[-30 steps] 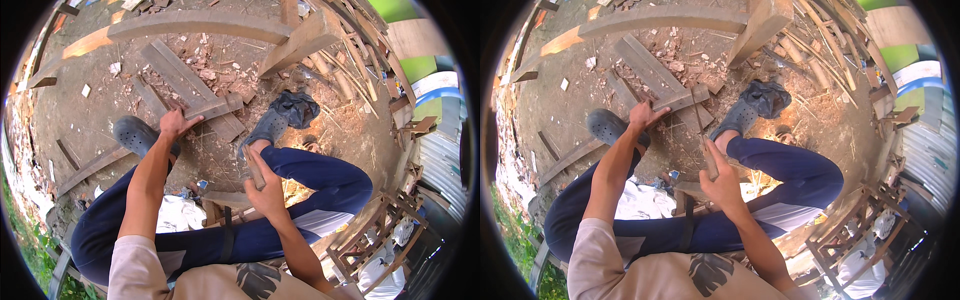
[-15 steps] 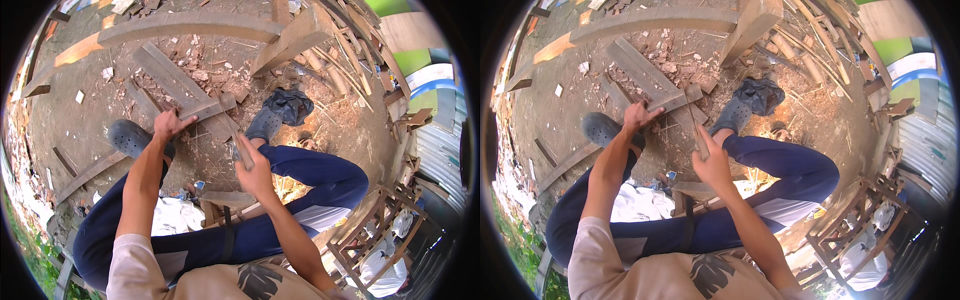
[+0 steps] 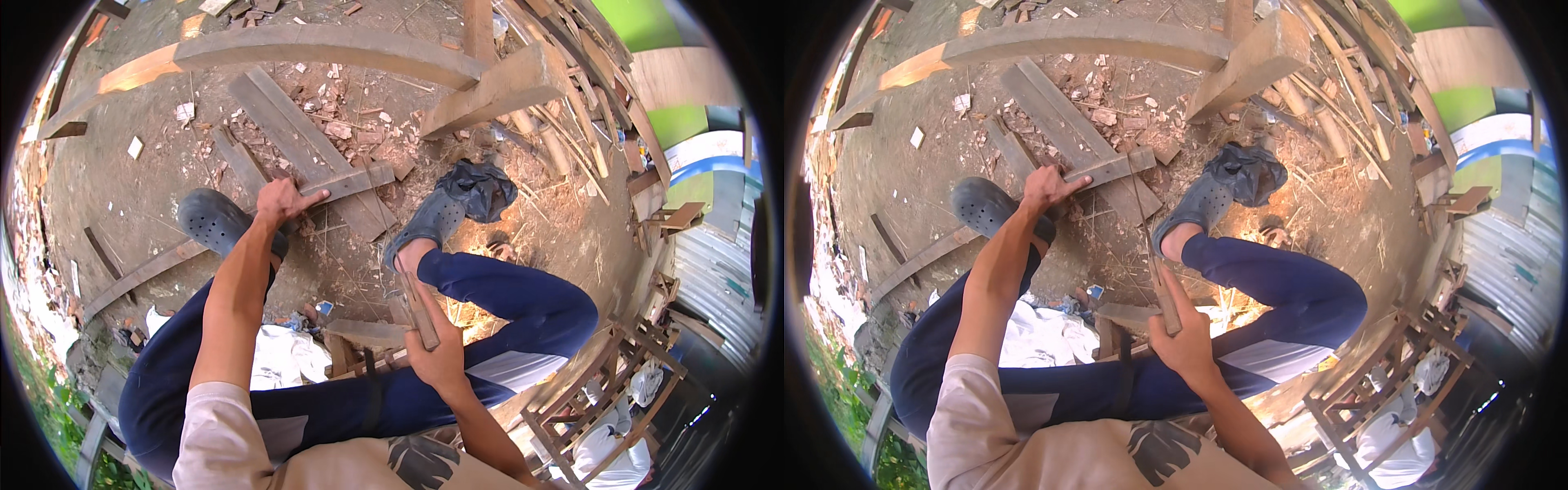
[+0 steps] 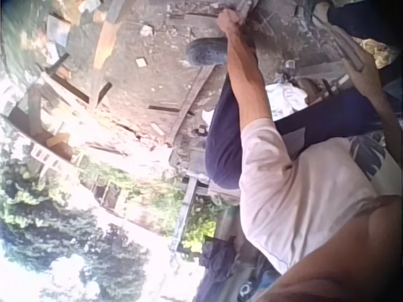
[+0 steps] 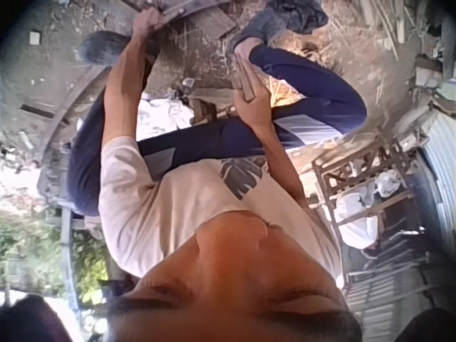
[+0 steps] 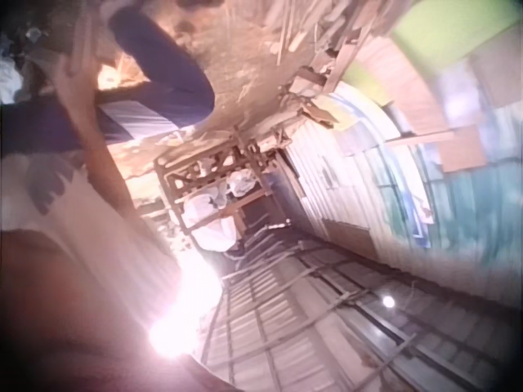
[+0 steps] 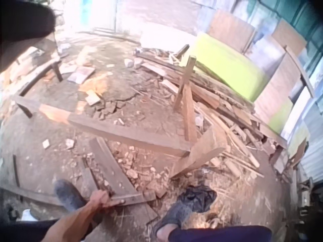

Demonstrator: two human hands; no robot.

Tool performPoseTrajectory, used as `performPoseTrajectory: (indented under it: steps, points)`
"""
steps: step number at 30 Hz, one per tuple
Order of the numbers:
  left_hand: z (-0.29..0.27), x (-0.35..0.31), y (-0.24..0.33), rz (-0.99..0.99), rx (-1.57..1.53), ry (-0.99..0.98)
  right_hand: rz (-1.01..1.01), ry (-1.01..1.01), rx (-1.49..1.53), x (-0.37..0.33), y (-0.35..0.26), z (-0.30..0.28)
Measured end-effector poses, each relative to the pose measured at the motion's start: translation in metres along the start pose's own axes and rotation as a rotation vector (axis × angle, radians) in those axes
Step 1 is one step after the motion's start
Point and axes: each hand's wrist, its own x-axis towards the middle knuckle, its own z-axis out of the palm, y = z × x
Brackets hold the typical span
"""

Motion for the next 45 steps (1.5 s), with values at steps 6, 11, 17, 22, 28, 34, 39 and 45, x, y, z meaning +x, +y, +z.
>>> performPoseTrajectory:
  steps: [6,11,17,22,28,34,39,45]
  points:
    - [0.001,0.011,-0.006,0.02,-0.026,-0.014,0.252,-0.047,-0.015,0.086,0.009,0.021]
    - [-0.003,0.002,0.001,0.031,-0.003,0.008,0.044,0.062,0.064,0.072,0.037,0.029]
    - [0.005,0.017,-0.01,0.1,0.026,0.034,0.187,-0.009,-0.005,0.081,0.009,0.027]
    - [0.009,0.02,-0.014,0.133,-0.026,0.017,0.044,0.034,0.043,0.047,-0.001,0.017]
    - [0.009,0.022,-0.012,0.145,-0.029,0.02,0.178,-0.034,0.002,0.107,0.009,0.041]
    - [-0.004,0.017,-0.008,0.087,0.014,-0.031,-0.021,0.0,-0.015,0.038,0.002,0.018]
    - [-0.005,0.017,-0.004,0.085,0.012,-0.047,0.183,-0.031,-0.029,0.077,0.009,0.036]
    - [-0.007,0.015,-0.006,0.066,0.002,-0.041,-0.113,0.074,-0.029,0.025,0.016,0.024]
